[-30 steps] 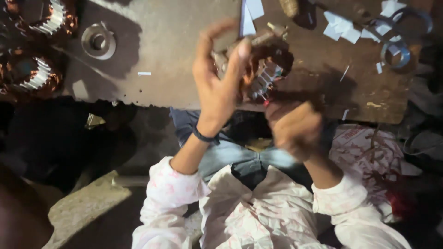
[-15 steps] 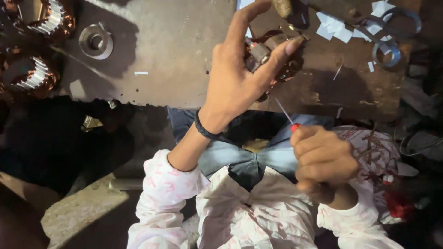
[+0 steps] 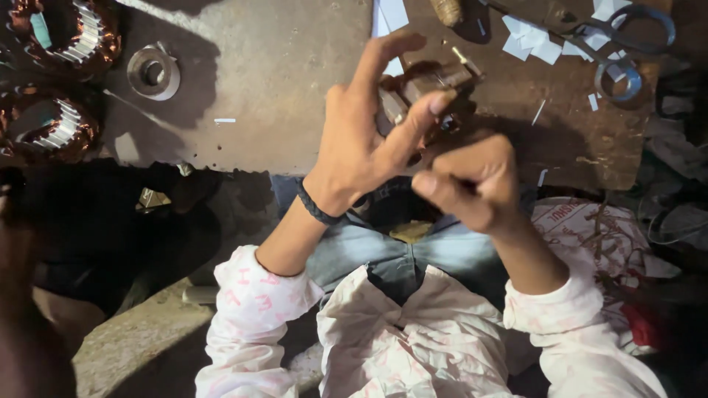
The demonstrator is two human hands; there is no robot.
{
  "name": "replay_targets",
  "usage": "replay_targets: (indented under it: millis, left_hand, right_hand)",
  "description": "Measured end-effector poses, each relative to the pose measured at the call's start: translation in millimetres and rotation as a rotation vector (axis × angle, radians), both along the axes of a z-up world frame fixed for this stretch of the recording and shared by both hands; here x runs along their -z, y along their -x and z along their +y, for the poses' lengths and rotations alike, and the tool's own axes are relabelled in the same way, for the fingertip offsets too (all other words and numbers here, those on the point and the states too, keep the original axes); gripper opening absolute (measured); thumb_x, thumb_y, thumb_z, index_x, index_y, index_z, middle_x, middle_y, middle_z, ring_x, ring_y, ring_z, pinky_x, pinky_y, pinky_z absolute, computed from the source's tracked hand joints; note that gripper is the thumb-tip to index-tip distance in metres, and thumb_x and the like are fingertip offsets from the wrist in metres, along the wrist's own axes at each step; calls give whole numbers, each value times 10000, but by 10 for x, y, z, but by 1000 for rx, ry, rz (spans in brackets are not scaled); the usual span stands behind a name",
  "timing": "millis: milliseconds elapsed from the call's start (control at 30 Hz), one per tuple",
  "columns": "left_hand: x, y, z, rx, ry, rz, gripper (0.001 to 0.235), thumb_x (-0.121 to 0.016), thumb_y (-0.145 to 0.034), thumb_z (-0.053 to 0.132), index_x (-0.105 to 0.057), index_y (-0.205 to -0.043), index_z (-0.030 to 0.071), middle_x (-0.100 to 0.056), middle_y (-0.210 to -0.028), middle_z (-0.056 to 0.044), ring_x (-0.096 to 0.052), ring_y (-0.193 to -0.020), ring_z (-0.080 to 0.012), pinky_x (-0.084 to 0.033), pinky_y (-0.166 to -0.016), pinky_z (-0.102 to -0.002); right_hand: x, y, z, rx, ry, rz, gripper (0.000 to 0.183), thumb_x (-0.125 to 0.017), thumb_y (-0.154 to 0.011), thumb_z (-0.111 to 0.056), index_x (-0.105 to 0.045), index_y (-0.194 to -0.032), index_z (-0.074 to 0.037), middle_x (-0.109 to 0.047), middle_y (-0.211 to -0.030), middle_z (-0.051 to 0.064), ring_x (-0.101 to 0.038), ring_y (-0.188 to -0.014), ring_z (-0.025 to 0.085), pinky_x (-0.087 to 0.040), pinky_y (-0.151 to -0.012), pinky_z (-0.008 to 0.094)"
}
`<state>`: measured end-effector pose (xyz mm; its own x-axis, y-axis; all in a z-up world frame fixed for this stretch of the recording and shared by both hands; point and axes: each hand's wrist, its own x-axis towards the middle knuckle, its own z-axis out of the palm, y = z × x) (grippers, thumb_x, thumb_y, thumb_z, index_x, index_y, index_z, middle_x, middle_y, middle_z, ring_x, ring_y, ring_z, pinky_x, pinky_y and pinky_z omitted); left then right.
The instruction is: Winding copper wire into the slots of an electric motor stator on a workshop table.
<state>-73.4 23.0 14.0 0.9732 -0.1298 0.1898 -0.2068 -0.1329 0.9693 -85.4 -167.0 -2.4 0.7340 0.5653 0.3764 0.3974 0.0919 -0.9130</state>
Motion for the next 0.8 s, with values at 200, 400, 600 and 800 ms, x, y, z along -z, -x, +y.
replay_targets:
  millis: [200,400,600,800]
  left_hand:
    - [215,-124,-61,-174,275,-79,492,-758,-1101,289,-460,-1395,30,-752,-1113,-140,-780,-981,-182,-665,-845,-301]
    - [-57,-238,-111,-166,46,55,537,-741,-1003,360,-497,-1374,59,-785,-886,-27,-786,-700,-112,-600,-616,-269]
    - [-139,-300,-231,-82,-121,0,557,-732,-943,376,-475,-1340,82,-707,-630,-28,-749,-555,-131,-550,-510,-275]
    - [39,-409,-211,-97,-170,-296,466,-758,-1016,374,-499,-1262,75,-749,-820,-51,-755,-642,-181,-571,-572,-290]
  right_hand:
    - [371,-46,269,22,-154,-619,432,-692,-860,-78,-413,-530,-90,-359,-512,12,-397,-453,214,-364,-504,364]
    - [295,182,-49,-60,-97,-492,383,-696,-803,-57,-465,-498,-68,-371,-476,32,-401,-395,213,-301,-454,377]
    - [-46,249,-308,-93,-198,-509,421,-669,-953,-200,-545,-586,-36,-436,-518,5,-427,-432,178,-393,-506,348]
    - [6,250,-334,-29,-136,-438,402,-653,-943,-196,-544,-587,-43,-491,-521,4,-454,-441,176,-406,-520,350]
